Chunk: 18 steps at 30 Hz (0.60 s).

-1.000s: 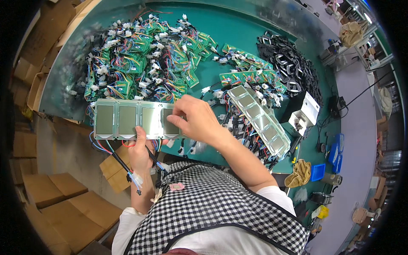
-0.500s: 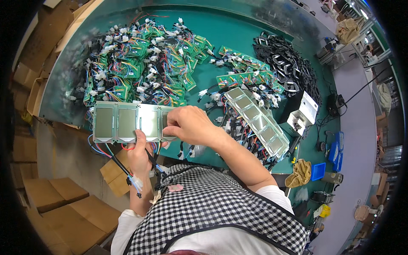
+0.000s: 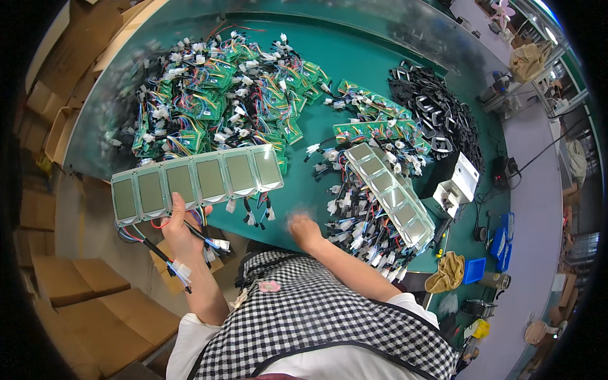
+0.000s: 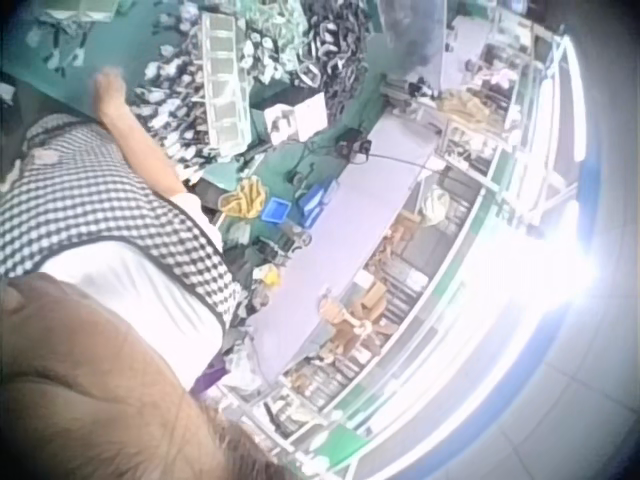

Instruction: Assembling circuit boards and attaching screen panels at a factory workbench.

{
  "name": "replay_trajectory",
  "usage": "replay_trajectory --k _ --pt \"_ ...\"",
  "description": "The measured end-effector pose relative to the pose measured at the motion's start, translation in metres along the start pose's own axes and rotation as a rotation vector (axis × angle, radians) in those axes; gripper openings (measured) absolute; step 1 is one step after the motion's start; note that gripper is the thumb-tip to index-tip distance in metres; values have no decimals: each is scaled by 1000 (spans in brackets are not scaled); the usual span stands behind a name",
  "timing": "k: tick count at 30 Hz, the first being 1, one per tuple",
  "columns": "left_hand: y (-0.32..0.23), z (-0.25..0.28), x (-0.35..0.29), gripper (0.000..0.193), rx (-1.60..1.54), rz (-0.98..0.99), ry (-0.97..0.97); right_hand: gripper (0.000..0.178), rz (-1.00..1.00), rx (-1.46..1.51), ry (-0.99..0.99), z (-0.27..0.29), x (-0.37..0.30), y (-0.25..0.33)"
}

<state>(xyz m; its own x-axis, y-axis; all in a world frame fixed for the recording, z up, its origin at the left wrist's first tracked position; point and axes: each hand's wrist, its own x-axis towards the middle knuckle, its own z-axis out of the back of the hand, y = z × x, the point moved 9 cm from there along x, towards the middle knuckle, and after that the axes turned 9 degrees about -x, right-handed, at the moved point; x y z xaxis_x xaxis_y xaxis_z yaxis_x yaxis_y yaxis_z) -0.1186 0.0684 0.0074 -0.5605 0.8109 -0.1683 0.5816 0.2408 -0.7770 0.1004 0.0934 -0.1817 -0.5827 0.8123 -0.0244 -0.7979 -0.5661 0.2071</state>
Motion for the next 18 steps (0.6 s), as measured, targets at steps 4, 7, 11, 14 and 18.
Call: replay_trajectory --k 4,7,11,14,18 --pt "-4 2 -1 20 -15 -18 10 16 -85 291 -13 97 14 -26" --pt "5 -7 -5 22 -34 5 84 25 31 349 -360 219 28 -12" --pt "16 -36 -15 25 6 96 188 41 176 244 -292 257 52 40" --pt "22 -37 -22 29 19 118 175 39 185 167 -73 241 64 41" --pt "22 -33 -24 32 5 115 156 25 224 377 -81 236 66 33"
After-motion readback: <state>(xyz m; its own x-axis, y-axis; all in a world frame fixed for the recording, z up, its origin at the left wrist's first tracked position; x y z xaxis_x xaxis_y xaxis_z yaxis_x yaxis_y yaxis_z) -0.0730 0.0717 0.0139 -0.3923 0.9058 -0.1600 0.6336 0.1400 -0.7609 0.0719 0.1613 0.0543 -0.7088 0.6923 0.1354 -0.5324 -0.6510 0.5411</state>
